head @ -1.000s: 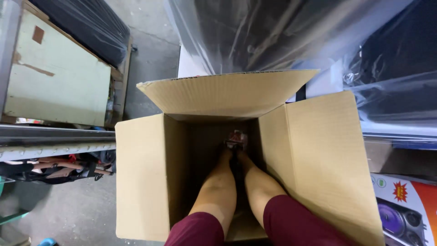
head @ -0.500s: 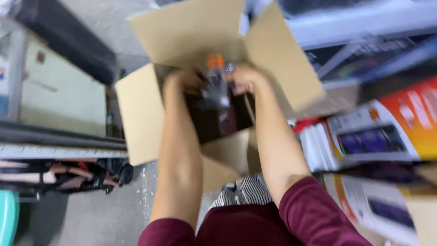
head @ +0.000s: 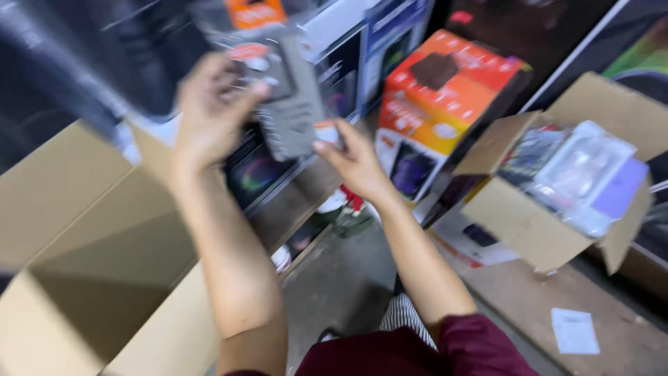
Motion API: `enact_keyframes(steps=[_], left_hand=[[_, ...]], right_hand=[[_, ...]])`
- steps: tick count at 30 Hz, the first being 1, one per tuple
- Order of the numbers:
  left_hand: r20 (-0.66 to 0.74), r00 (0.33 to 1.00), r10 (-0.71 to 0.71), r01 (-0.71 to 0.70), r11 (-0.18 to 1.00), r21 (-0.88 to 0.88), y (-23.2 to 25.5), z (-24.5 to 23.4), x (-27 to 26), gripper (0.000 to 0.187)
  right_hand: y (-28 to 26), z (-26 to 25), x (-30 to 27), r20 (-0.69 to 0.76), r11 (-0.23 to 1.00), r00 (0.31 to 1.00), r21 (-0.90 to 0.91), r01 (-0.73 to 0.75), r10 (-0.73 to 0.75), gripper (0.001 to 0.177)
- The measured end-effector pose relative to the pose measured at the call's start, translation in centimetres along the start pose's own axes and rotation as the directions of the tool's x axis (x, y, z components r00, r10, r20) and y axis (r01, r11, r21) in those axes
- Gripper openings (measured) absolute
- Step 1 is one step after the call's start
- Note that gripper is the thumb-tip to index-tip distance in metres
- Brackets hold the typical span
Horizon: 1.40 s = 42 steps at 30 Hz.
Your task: Unpacking and sorting various mobile phone cases and electronic accessories from a cardboard box.
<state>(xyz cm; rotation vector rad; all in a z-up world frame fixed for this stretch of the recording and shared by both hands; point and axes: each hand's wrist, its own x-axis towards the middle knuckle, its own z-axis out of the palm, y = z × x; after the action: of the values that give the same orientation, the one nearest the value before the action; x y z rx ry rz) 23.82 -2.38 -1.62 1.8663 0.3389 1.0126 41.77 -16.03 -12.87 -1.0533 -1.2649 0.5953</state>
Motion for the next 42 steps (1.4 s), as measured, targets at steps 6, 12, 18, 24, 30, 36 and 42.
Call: enact_keyframes(steps=[6, 12, 18, 24, 30, 36, 42], left_hand=[[0.106, 0.992, -0.063, 0.078, 0.986, -0.145, -17.0, 21.5, 12.5, 0.037], [0.086, 0.957, -0.278, 0.190, 0.821, 0.539, -35.6, 36.3, 22.9, 0.051], [0.396, 0.794, -0.462, -0.022, 0.628, 0.778, -39.9, 41.7, 25.3, 0.080], [0.363, 0.835, -0.414, -0.026, 0.629, 0.777, -41.5, 40.6, 24.3, 0.049], [0.248, 0.963, 0.108, -0.181, 0.938, 0.297, -37.2, 44.1, 22.2, 0.047], [0.801, 0.574, -0.171, -0.406, 0.789, 0.460, -34.9, 52.1, 25.0, 0.047], [0.558, 0.725, -0.403, -0.210, 0.642, 0.737, -41.2, 53.1, 28.7, 0.049]], right_hand=[[8.9, -20.2, -3.5, -0.387, 0.944, 0.862, 0.183, -0.275, 0.326, 0.037], [17.9, -36.4, -5.8, -0.636, 0.862, 0.601, 0.228, -0.453, 0.484, 0.034], [23.2, -39.7, -3.0, -0.662, 0.801, 0.471, 0.370, -0.471, 0.583, 0.032], [28.3, -40.8, -0.9, -0.688, 0.540, 0.465, -0.126, -0.832, 0.557, 0.055], [28.2, -40.8, 0.0, -0.742, 0.777, 0.368, 0.316, -0.544, 0.560, 0.054], [28.1, -41.1, -1.6, -0.773, 0.830, 0.418, 0.240, -0.504, 0.477, 0.040], [29.1, -40.1, -0.5, -0.781, 0.808, 0.308, 0.386, -0.445, 0.543, 0.043]])
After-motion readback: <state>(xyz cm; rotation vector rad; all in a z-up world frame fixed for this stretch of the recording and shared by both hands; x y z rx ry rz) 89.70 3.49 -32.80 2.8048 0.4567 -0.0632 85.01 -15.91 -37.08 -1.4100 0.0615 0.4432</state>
